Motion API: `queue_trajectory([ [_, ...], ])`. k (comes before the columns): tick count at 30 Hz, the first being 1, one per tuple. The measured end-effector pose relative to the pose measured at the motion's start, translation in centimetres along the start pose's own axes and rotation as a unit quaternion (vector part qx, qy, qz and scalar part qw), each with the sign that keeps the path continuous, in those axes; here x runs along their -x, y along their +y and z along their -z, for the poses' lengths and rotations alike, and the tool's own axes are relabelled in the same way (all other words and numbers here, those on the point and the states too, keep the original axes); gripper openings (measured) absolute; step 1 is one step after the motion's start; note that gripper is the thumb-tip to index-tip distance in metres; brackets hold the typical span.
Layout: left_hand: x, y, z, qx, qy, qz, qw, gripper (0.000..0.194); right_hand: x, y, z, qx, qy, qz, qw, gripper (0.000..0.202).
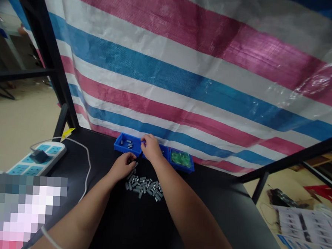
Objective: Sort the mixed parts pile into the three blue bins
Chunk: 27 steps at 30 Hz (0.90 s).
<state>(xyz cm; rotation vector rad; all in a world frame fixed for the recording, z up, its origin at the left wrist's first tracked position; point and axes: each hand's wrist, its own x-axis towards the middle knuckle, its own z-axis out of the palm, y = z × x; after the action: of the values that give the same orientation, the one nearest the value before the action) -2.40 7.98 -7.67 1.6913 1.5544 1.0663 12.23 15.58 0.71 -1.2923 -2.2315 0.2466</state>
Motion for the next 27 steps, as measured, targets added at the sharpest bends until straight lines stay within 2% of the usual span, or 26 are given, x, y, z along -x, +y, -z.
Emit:
queue_trajectory([
  [2, 0.0, 0.1, 0.1, 0.001, -0.003, 0.003, 1.0, 0.018, 1.6, 0.1, 0.4, 0.002, -0.046, 0.005, 0.999, 0.018],
  [4, 0.0, 0.1, 0.1, 0.001, -0.006, 0.004, 1.0, 0.018, 3.5, 0.3, 0.9, -0.015, -0.124, 0.0, 0.992, 0.021],
  [8, 0.0, -0.1, -0.1, -0.004, -0.01, 0.0, 1.0, 0.018, 7.2, 0.6, 2.1, -0.034, -0.289, 0.035, 0.956, 0.027],
  [10, 0.0, -0.2, -0.3, -0.006, -0.013, -0.002, 1.0, 0.017, 8.4, 0.7, 2.6, -0.029, -0.328, 0.06, 0.942, 0.033],
  [14, 0.1, -0.2, -0.4, -0.008, -0.024, -0.006, 1.0, 0.016, 9.5, 0.6, 2.6, -0.027, -0.322, 0.067, 0.944, 0.03],
  [20, 0.3, 0.3, -0.3, -0.016, -0.039, -0.019, 0.999, 0.017, 9.1, 0.7, 1.1, 0.002, -0.292, 0.032, 0.956, 0.024],
  [24, 0.3, 0.3, -0.2, -0.023, -0.044, -0.019, 0.999, 0.019, 7.7, 0.1, 0.5, 0.03, -0.327, -0.016, 0.944, 0.019],
  [27, 0.2, 0.2, -0.2, -0.024, -0.043, -0.019, 0.999, 0.021, 6.5, -0.9, 0.5, 0.061, -0.369, -0.015, 0.927, 0.014],
])
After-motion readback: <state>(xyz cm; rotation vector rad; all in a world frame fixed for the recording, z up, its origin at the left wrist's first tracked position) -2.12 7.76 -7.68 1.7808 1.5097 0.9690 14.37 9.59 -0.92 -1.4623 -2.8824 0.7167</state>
